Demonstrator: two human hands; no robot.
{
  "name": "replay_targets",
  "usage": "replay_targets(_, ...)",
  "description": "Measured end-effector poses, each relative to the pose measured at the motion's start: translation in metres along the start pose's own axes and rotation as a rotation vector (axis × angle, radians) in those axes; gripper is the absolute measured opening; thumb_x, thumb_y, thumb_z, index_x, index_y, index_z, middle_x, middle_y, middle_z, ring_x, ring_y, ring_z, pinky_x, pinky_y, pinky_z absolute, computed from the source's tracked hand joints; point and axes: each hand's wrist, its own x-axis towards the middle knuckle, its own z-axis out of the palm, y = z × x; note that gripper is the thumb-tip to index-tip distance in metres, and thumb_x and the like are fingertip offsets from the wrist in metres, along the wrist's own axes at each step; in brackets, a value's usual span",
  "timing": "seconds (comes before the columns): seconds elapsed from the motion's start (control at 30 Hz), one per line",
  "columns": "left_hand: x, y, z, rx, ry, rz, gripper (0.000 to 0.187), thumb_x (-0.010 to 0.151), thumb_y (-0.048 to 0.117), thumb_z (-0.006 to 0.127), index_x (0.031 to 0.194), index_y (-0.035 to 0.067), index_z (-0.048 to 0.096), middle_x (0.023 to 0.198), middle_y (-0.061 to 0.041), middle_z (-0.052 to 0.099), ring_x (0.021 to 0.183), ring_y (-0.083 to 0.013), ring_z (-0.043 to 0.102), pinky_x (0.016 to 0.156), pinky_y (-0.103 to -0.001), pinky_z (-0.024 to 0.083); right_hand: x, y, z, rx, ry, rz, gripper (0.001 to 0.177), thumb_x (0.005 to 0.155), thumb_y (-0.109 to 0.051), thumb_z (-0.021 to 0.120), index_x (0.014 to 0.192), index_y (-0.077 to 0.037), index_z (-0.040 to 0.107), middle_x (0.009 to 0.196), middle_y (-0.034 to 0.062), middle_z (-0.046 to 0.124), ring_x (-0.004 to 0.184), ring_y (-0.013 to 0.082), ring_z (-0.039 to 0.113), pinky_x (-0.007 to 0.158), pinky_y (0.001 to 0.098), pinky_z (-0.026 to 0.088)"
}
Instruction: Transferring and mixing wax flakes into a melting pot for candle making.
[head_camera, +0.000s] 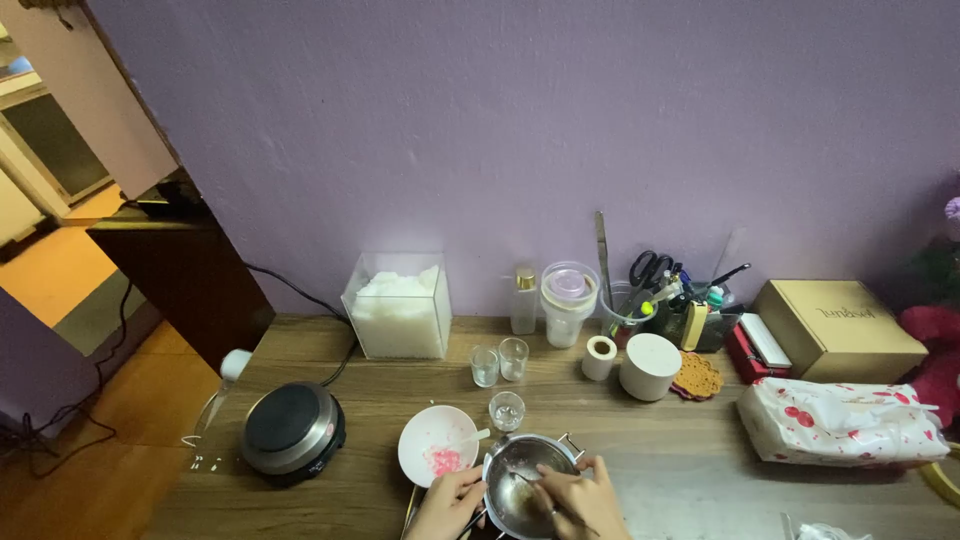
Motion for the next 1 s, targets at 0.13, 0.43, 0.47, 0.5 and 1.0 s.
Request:
replay_targets(0.13,-0.009,0.013,-0.004,0.094,-0.006,0.014,0.017,0.093,0.008,0.049,0.085,0.008,0.064,0.061,-0.003,0.056,0.055,-0.0089,0.063,0.055,-0.017,0.046,-0.005,0.001,-0.01,-0.087,0.155,-0.044,0.025,0.086,-0.036,0.053,0.083,-0.026,0.075,0.104,-0.0012,0.07,0.072,0.0139,0.066,0.08,0.0351,0.033)
replay_targets(0.43,-0.026,0.042,-0.017,0.161,0.485,0.08,0.026,0.086,0.019,0.06,0.076,0.005,0.08,0.045,-0.006,0.066,0.031,-0.0109,0.054,0.034,-0.019,0.041,0.016,-0.059,-0.059,0.2,0.502,-0.264,0.017,0.079,-0.011,0.065,0.084,-0.022,0.076,0.094,-0.0026,0.075,0.09,0.0003,0.071,0.079,0.0268,0.033)
replay_targets(0.47,-0.027,0.044,-0.02,0.176,0.59,0.146,0.025,0.083,0.021,0.06,0.075,0.007,0.079,0.053,-0.002,0.069,0.045,-0.0095,0.06,0.047,-0.02,0.045,0.021,-0.064,-0.06,0.216,0.436,-0.313,0.016,0.081,-0.013,0.064,0.09,-0.02,0.075,0.097,-0.0012,0.075,0.095,0.0039,0.07,0.078,0.0274,0.034)
replay_targets(0.5,-0.029,0.046,-0.022,0.191,0.698,0.213,0.023,0.081,0.023,0.06,0.074,0.01,0.078,0.06,0.002,0.072,0.059,-0.008,0.065,0.06,-0.021,0.05,0.026,-0.069,-0.061,0.232,0.371,-0.364,0.018,0.084,-0.015,0.062,0.096,-0.019,0.074,0.1,0.0002,0.075,0.1,0.0075,0.069,0.077,0.028,0.035)
replay_targets(1.0,-0.026,0.029,-0.039,0.849,0.796,0.541,0.024,0.071,0.014,0.062,0.091,0.022,0.073,0.093,0.006,0.061,0.096,-0.0184,0.051,0.075,-0.038,0.038,0.076,-0.082,-0.052,0.47,-0.166,0.316,0.033,0.082,-0.046,0.05,0.093,-0.036,0.079,0.099,-0.0254,0.076,0.078,0.0076,0.042,0.078,0.0201,0.037)
